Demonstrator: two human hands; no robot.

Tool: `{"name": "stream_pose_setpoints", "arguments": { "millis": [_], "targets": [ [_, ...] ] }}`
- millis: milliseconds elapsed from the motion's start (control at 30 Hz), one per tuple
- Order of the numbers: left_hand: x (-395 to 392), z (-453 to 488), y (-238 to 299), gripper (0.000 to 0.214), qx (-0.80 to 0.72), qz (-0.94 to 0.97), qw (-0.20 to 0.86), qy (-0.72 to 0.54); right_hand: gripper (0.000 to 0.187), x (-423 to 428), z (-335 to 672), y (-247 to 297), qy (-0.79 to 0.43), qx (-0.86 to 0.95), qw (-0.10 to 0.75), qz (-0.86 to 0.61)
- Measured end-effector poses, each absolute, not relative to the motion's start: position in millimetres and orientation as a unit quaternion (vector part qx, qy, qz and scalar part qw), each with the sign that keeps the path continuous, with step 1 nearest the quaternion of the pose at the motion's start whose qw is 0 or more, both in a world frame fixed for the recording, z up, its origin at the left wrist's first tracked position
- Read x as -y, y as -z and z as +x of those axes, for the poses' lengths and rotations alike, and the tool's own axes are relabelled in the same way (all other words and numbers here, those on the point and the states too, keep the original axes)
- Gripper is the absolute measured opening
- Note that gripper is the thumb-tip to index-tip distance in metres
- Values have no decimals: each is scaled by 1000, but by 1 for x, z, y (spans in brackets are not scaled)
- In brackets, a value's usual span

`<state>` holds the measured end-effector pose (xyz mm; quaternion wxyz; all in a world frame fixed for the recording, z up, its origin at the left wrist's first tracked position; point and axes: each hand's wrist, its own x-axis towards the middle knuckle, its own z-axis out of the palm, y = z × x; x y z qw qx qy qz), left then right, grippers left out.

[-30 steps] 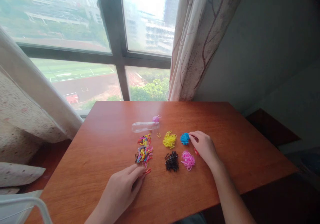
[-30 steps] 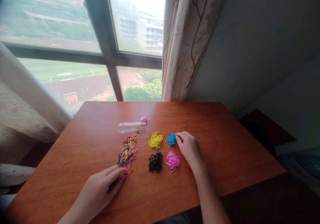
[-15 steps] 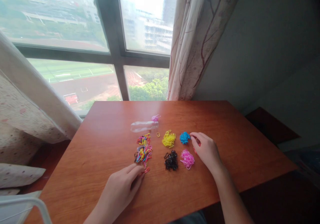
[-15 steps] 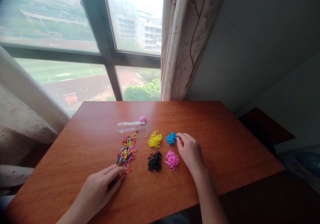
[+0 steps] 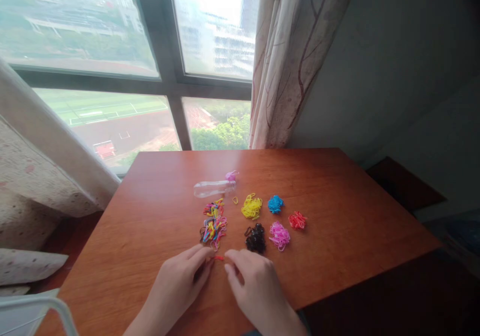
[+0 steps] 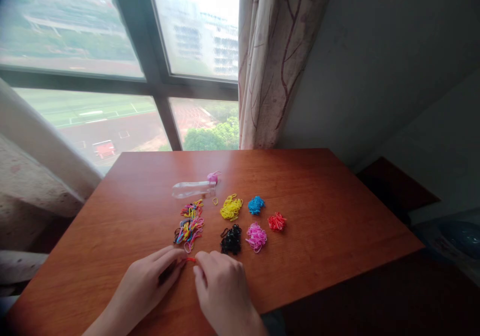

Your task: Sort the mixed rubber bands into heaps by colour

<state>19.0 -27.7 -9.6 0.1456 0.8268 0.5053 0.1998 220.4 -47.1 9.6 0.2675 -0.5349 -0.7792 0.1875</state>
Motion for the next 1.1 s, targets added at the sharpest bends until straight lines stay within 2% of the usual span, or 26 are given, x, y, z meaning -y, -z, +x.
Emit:
{"name": "stream_pose_setpoints", "arguments": {
  "millis": [167, 333, 600, 900, 1033, 1100],
  "targets": [
    [28, 18, 10, 20, -496, 830, 148, -210, 21, 54, 200, 3, -187, 767, 245, -562],
    [28, 18, 8, 19, -489, 827, 156, -232, 12, 50, 201, 8, -174, 763, 267, -562],
    [26, 19, 4, 19, -483, 822, 160, -257, 12, 50, 201, 11, -159, 752, 300, -565],
    [26, 18, 9, 19, -498, 819, 134, -251, 15, 52, 223, 3, -237, 686, 395, -564],
    [26, 19, 5, 18, -493, 824, 135, -244, 21, 41, 281, -2, -162, 610, 449, -633],
    [26, 19, 3, 18, -491, 825, 136, -243, 26, 33, 316, 0, -106, 589, 423, -680]
  ]
}}
